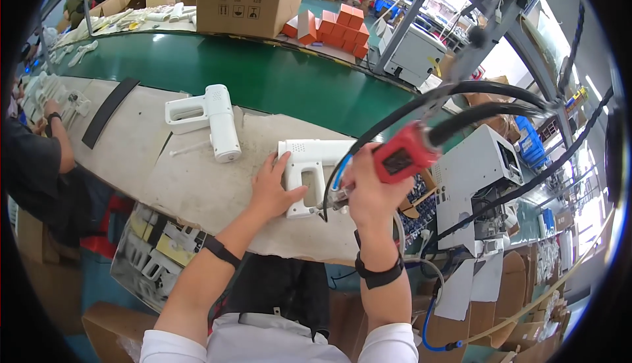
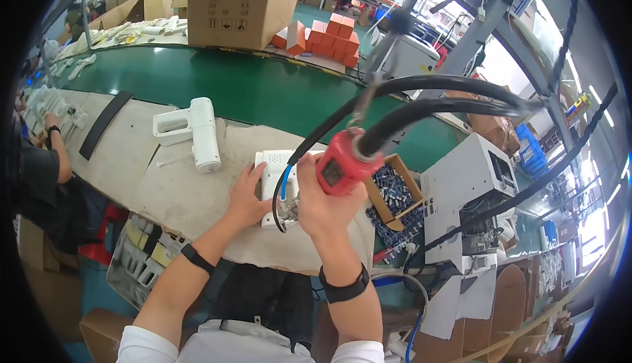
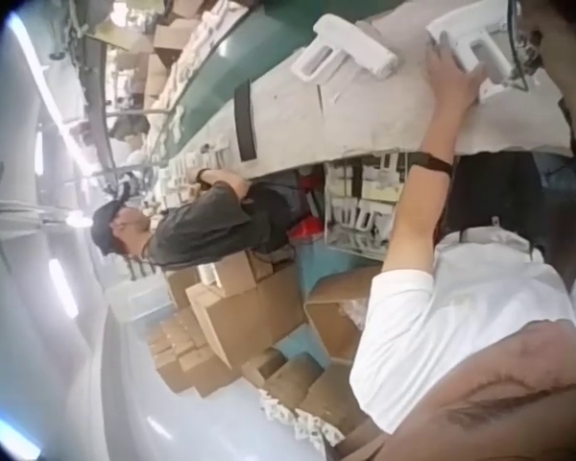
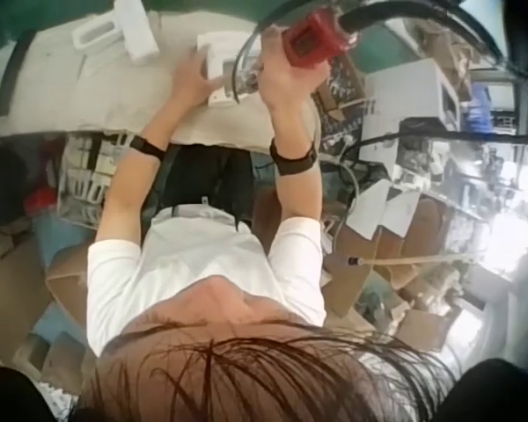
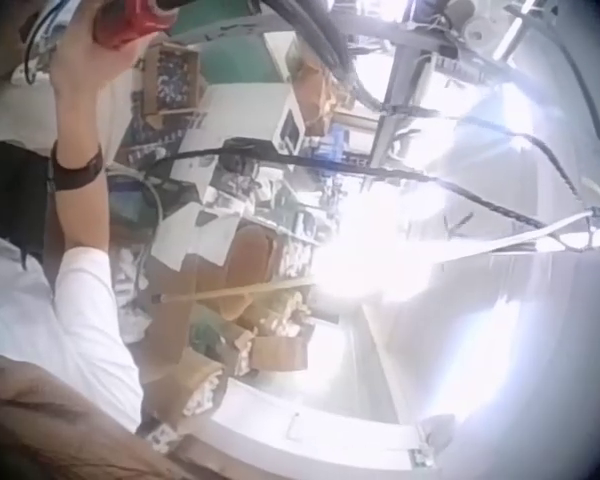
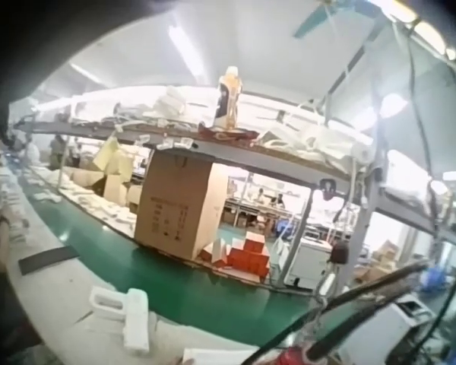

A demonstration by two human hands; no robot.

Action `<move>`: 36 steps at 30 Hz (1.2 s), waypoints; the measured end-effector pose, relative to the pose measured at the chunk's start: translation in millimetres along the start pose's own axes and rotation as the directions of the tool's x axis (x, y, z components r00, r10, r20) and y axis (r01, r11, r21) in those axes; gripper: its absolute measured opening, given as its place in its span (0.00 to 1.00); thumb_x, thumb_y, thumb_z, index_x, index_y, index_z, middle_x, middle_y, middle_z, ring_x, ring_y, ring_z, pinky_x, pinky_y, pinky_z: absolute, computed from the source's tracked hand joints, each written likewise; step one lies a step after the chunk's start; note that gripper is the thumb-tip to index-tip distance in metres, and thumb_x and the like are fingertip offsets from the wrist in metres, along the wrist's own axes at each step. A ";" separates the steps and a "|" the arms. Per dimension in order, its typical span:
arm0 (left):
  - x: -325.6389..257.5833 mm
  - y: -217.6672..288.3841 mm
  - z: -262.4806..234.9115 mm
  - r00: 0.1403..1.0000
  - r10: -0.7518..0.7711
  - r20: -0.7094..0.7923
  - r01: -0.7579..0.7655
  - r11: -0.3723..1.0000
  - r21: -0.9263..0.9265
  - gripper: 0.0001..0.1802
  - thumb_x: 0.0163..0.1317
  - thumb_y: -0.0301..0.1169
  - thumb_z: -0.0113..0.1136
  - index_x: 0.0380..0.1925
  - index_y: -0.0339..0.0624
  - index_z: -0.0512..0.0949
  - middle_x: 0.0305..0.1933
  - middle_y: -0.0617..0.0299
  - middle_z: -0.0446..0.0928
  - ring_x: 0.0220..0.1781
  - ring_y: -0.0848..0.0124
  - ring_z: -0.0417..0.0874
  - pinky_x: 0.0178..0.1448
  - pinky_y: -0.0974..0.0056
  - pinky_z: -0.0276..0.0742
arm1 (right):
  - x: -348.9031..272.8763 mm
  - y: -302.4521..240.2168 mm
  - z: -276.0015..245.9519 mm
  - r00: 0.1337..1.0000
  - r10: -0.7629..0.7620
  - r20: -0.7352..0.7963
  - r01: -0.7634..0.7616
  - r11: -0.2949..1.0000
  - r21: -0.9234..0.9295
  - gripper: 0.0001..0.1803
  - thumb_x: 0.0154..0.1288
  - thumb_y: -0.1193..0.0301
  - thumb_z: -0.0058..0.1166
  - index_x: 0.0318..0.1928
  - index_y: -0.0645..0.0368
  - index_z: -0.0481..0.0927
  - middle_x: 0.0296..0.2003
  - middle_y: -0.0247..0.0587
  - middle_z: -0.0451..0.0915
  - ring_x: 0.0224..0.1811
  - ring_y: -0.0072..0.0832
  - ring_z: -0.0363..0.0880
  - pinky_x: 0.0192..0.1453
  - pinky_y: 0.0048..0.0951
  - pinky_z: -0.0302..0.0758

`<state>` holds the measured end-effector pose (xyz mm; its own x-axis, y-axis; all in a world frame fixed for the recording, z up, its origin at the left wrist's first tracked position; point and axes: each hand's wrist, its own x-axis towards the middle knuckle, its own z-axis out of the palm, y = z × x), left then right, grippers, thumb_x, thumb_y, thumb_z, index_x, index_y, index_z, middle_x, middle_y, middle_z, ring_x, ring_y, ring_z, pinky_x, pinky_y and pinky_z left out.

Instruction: The person picks up a white plastic housing, uses a red power screwdriver to drive screws into it, and places the unit into a cardboard box before repeating the process.

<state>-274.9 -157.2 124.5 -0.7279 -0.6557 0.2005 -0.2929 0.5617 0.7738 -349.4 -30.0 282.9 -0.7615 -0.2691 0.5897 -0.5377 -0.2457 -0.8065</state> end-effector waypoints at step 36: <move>-128.1 -17.9 -89.1 0.980 -0.188 -0.066 0.156 0.928 -0.337 0.42 0.46 0.30 0.69 0.65 0.45 0.66 0.74 0.46 0.52 0.70 0.56 0.65 0.65 0.58 0.70 | -22.5 -68.7 -10.6 0.906 -0.280 -0.318 0.173 0.929 -0.327 0.12 0.69 0.70 0.50 0.43 0.69 0.75 0.32 0.43 0.76 0.37 0.25 0.74 0.39 0.25 0.73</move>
<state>-121.2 -128.2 138.4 -0.6175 -0.7814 0.0902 -0.1763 0.2493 0.9522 -299.2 2.8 324.7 -0.6543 0.1217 0.7464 -0.7493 0.0295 -0.6616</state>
